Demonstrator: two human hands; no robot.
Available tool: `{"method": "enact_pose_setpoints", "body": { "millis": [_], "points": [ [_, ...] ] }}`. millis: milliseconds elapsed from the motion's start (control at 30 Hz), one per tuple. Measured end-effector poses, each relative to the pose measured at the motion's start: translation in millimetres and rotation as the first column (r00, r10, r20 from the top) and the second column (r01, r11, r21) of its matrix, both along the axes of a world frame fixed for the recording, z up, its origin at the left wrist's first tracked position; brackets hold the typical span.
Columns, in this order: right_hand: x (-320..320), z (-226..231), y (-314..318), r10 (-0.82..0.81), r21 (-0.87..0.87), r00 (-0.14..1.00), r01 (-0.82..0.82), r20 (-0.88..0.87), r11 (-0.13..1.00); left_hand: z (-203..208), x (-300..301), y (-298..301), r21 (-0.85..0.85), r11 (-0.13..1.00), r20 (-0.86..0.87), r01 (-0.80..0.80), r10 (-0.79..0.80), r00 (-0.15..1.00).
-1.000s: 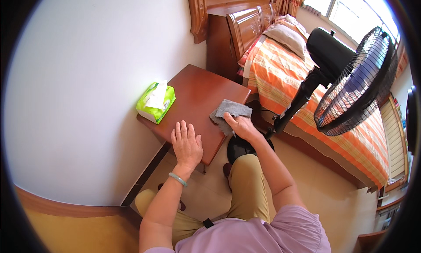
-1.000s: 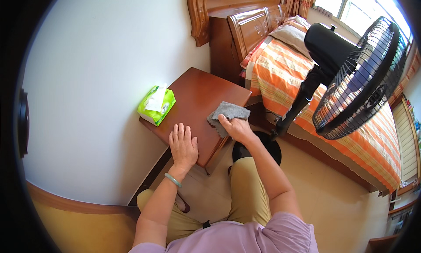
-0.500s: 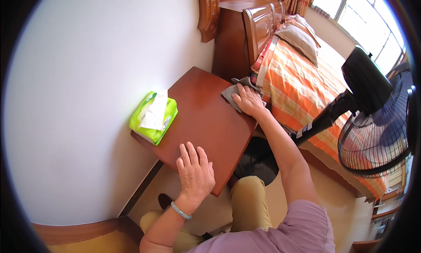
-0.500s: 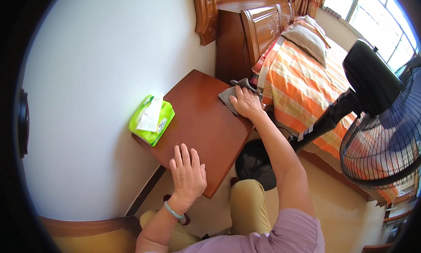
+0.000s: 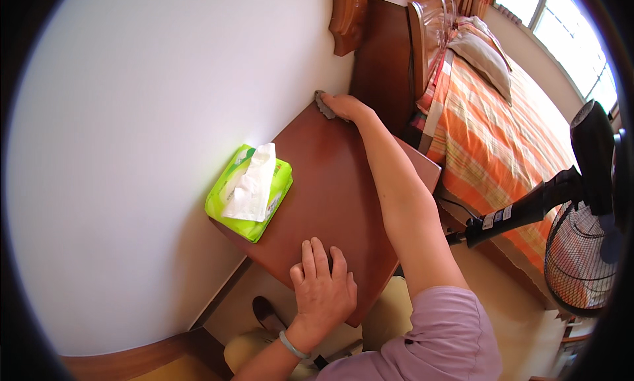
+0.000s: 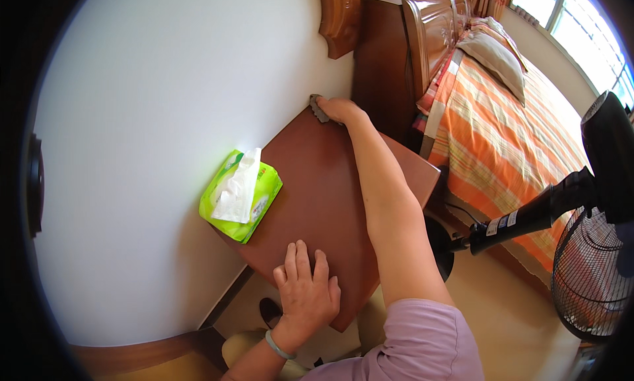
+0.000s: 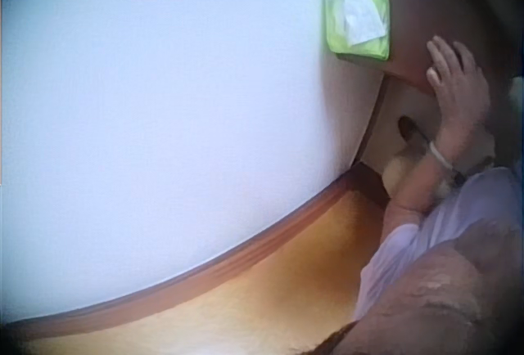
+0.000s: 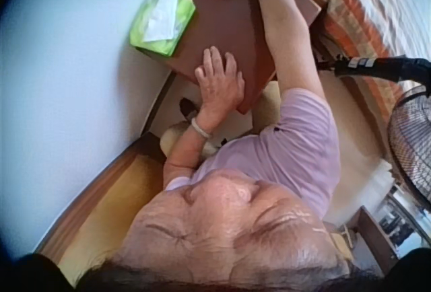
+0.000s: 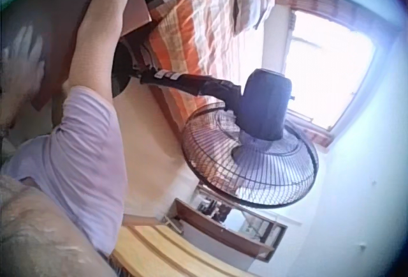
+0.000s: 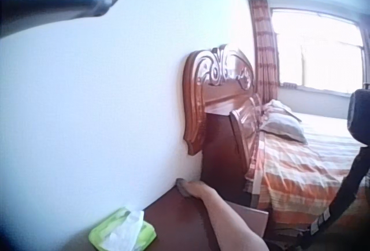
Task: The person kneels beside a wooden bedside table and wipes its top and sides with a gray cloth. They temporarily move a tissue box to reach underneath, then return it to the table and continue wiping the surface.
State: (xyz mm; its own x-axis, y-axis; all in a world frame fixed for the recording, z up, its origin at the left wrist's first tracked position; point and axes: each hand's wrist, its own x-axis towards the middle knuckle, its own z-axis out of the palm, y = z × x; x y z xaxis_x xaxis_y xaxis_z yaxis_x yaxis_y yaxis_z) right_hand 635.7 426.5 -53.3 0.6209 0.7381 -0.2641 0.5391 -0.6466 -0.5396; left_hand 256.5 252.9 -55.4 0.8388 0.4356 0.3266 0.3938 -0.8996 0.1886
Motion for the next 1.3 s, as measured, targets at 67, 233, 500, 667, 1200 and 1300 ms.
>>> {"method": "enact_pose_setpoints", "body": {
  "millis": [67, 233, 500, 667, 1200, 1300],
  "points": [
    [5.7, 3.2, 1.0, 0.026, 0.008, 0.993, -0.025, -0.113, 1.0, -1.4, 0.8, 2.5, -0.05, 0.999, 0.05, 0.008, -0.005, 0.999],
    [10.4, -4.0, -23.4, 0.039, 0.048, 0.999, -0.038, -0.022, 0.998, -4.9, -1.6, 4.2, -0.067, 0.998, 0.125, 0.019, -0.011, 0.992],
    [22.6, -20.8, -127.7, 0.409, -0.271, 0.78, -0.312, 0.475, 0.911, -6.2, -0.7, 1.6, -0.047, 0.999, 0.182, 0.005, 0.004, 0.983],
    [15.5, -33.1, -185.0, 0.162, -0.201, 0.851, -0.069, 0.499, 0.977, -7.8, -2.5, -1.4, -0.027, 1.0, 0.251, 0.011, -0.003, 0.968],
    [-209.6, -41.0, -299.8, 0.143, 0.126, 0.698, -0.319, 0.702, 0.939, -23.4, -8.8, 3.4, -0.025, 0.993, 0.645, 0.118, -0.074, 0.76],
    [-271.0, -32.4, -306.8, 0.183, 0.204, 0.721, -0.414, 0.669, 0.887, -32.6, -8.9, 8.3, -0.051, 0.986, 0.744, 0.159, -0.069, 0.665]
  ]
}}
